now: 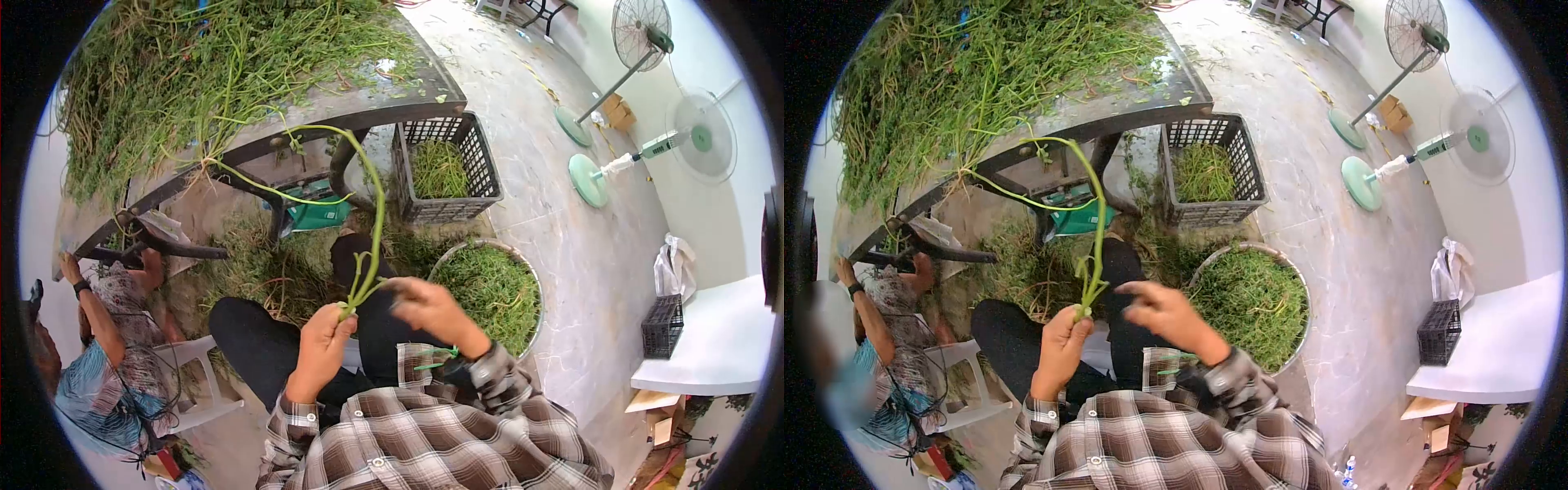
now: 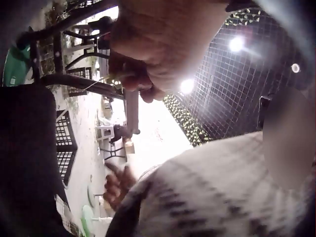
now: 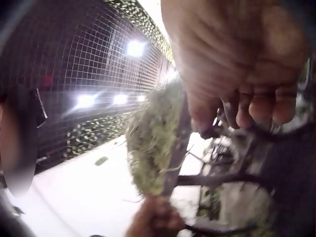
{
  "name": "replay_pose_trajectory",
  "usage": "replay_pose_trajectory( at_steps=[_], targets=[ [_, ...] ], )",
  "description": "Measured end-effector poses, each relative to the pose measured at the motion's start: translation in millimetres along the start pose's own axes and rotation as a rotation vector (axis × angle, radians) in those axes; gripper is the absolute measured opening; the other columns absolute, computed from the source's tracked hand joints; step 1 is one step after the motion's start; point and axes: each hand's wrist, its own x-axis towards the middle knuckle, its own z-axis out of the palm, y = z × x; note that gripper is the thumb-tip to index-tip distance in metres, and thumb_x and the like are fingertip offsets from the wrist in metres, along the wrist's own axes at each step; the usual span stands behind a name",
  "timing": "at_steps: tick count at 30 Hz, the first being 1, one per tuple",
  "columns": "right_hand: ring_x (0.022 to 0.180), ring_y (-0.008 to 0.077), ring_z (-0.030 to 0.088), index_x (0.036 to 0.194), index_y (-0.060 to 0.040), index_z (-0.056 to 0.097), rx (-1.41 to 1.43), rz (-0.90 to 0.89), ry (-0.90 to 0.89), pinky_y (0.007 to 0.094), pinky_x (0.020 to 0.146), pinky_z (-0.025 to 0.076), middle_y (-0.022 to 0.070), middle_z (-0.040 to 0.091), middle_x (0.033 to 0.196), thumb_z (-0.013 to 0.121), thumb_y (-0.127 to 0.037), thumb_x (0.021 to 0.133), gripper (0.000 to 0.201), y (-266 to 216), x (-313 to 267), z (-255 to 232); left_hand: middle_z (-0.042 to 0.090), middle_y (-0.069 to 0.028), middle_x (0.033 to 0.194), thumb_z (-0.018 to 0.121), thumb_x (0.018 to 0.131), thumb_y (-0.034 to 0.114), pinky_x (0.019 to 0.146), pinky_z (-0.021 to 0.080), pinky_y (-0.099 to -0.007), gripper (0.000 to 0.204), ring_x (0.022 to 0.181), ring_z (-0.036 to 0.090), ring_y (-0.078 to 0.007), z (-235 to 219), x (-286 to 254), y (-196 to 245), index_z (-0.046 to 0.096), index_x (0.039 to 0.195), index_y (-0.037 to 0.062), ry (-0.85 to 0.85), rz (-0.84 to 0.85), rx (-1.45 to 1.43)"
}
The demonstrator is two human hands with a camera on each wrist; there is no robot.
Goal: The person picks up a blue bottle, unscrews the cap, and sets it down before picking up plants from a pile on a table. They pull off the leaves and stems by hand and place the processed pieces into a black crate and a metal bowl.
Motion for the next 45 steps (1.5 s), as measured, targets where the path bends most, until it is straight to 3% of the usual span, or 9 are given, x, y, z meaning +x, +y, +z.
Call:
replay_pose_trajectory(
  at_steps=[7,15,20,22,30,36,37,40,45],
  targets=[
    [0.08,0.0112,0.056,0.104,0.0019,0.059,0.063,-0.282,0.007,0.0244,0.07,0.044,0.0068,0.062,0.087,0.057,-0.013,0.084,0.026,1.7,21.6,54.3,0.051,-0.0141,0.073,0.051,0.088,0.019,0.06,0.043,-0.037,0.021,0.068,0.053,-0.032,10.4,-1.6,-0.9,0.054,0.079,0.0002,-0.037,0.029,0.154],
    [0.066,0.0093,0.052,0.088,0.0025,0.057,0.246,-0.231,0.25,0.0251,0.06,0.042,0.0033,0.056,0.074,0.054,-0.015,0.087,0.018,17.0,16.9,34.5,0.055,-0.0163,0.08,0.053,0.086,0.013,0.068,0.044,-0.0344,0.018,0.075,0.056,-0.0312,26.8,17.7,16.1,0.055,0.096,-0.0014,-0.188,-0.079,0.108],
    [0.053,0.0033,0.043,0.088,-0.0029,0.059,0.472,-0.072,0.497,0.0197,0.047,0.034,-0.0047,0.049,0.063,0.056,-0.018,0.087,0.016,32.3,15.1,-28.3,0.057,-0.012,0.096,0.055,0.082,0.005,0.08,0.044,-0.0319,0.037,0.087,0.056,-0.023,30.4,59.4,40.8,0.049,0.118,0.0011,-0.184,-0.127,0.14],
    [0.052,0.0029,0.042,0.087,-0.0022,0.059,0.377,-0.103,0.712,0.0191,0.046,0.033,-0.0047,0.05,0.062,0.056,-0.018,0.086,0.016,52.2,24.3,-88.9,0.052,-0.013,0.109,0.054,0.081,0.004,0.087,0.039,-0.0334,0.042,0.101,0.049,-0.0245,26.4,98.9,40.9,0.046,0.122,0.0008,-0.05,0.058,0.278],
    [0.056,0.0206,0.049,0.084,0.0046,0.058,-0.036,-0.292,1.066,0.0345,0.055,0.039,0.0144,0.054,0.065,0.056,-0.022,0.085,0.027,73.1,131.7,-228.7,0.039,-0.0135,0.129,0.06,0.083,0.018,0.101,0.027,-0.039,0.053,0.12,0.034,-0.0287,32.7,222.4,69.7,0.04,0.13,0.0062,0.199,0.373,0.931],
    [0.065,0.0365,0.053,0.081,0.0043,0.057,-0.184,-0.195,0.96,0.0433,0.06,0.04,0.0206,0.055,0.07,0.054,-0.022,0.085,0.027,106.8,256.8,-283.3,0.042,-0.0142,0.121,0.067,0.073,0.02,0.098,0.028,-0.0415,0.064,0.112,0.038,-0.0309,48.0,302.3,82.4,0.042,0.13,0.008,0.044,0.31,1.149],
    [0.067,0.0402,0.053,0.082,0.0041,0.057,-0.225,-0.031,0.84,0.0456,0.064,0.041,0.022,0.056,0.071,0.056,-0.026,0.083,0.03,122.7,276.5,-292.6,0.041,-0.0163,0.117,0.066,0.072,0.024,0.095,0.029,-0.0418,0.066,0.107,0.039,-0.0326,46.9,312.0,75.5,0.041,0.131,0.0074,0.004,0.323,1.191],
    [0.082,0.0392,0.056,0.088,0.0055,0.056,-0.401,0.265,0.529,0.0451,0.073,0.045,0.0238,0.057,0.089,0.057,-0.029,0.083,0.035,154.6,309.1,-313.9,0.04,-0.0182,0.113,0.062,0.074,0.032,0.094,0.03,-0.042,0.067,0.106,0.039,-0.0346,49.2,323.6,62.8,0.04,0.132,0.007,0.007,0.33,1.308],
    [0.106,0.0406,0.047,0.121,0.0054,0.044,-0.282,0.405,0.459,0.0462,0.09,0.041,0.0253,0.036,0.129,0.053,-0.018,0.082,0.046,234.3,363.9,-346.1,0.04,-0.0166,0.11,0.042,0.084,0.054,0.085,0.035,-0.045,0.068,0.1,0.042,-0.0322,46.6,326.1,61.0,0.042,0.13,0.0045,0.014,0.372,1.411]
  ],
)
